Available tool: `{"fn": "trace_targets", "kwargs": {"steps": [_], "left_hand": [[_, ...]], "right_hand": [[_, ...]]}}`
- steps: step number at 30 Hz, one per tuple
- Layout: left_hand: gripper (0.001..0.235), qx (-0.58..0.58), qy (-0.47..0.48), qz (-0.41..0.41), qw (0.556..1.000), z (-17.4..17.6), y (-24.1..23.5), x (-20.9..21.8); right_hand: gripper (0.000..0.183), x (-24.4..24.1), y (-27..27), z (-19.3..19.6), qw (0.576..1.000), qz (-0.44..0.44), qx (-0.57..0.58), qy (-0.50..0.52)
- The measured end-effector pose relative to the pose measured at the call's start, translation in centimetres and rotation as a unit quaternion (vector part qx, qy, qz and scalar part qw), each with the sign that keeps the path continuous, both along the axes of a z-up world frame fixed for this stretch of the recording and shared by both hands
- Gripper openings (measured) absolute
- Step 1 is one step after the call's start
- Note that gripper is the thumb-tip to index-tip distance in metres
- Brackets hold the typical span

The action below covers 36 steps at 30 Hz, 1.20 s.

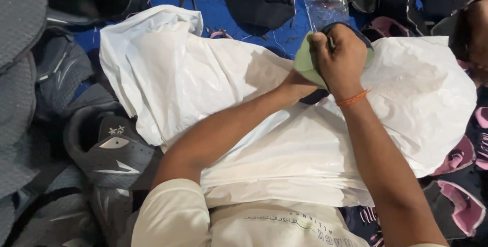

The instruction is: The person trims excess threads and cleans shoe uppers using thread snips in a manufacturing environment.

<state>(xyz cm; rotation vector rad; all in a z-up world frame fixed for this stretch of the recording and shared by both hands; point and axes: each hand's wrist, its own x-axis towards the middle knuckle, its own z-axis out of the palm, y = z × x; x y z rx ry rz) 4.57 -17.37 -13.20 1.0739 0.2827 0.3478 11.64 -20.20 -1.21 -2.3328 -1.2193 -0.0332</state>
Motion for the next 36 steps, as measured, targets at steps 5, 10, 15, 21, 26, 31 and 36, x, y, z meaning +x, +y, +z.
{"fn": "trace_targets", "kwargs": {"steps": [5, 10, 15, 21, 26, 31, 36], "left_hand": [[0.056, -0.029, 0.054, -0.061, 0.996, 0.9, 1.1, -0.8], [0.018, 0.065, -0.015, -0.06, 0.996, -0.3, 1.2, -1.4], [0.017, 0.193, 0.025, -0.054, 0.979, -1.2, 0.8, -1.4], [0.02, 0.239, 0.036, -0.079, 0.967, 0.3, 2.3, -2.9], [0.023, 0.241, 0.032, -0.086, 0.966, -1.5, 1.9, -2.8], [0.023, 0.352, 0.107, -0.188, 0.911, -2.3, 2.1, -3.4], [0.045, 0.312, -0.073, -0.097, 0.942, 0.4, 1.1, -2.6]], "right_hand": [[0.039, 0.4, -0.4, -1.8, 0.995, -0.021, -0.044, -0.086], [0.042, -0.3, 0.8, -2.9, 0.982, -0.155, -0.087, -0.058], [0.038, 0.9, 0.0, -4.5, 0.983, -0.172, -0.053, -0.023], [0.033, 0.4, 0.2, -5.3, 0.985, -0.165, -0.022, -0.055], [0.036, 1.3, -0.2, -7.3, 0.978, -0.199, -0.051, -0.042], [0.025, 4.9, -2.0, -13.9, 0.97, -0.206, -0.085, -0.098], [0.037, 14.9, -5.5, -18.5, 0.981, -0.18, -0.012, -0.072]]}}
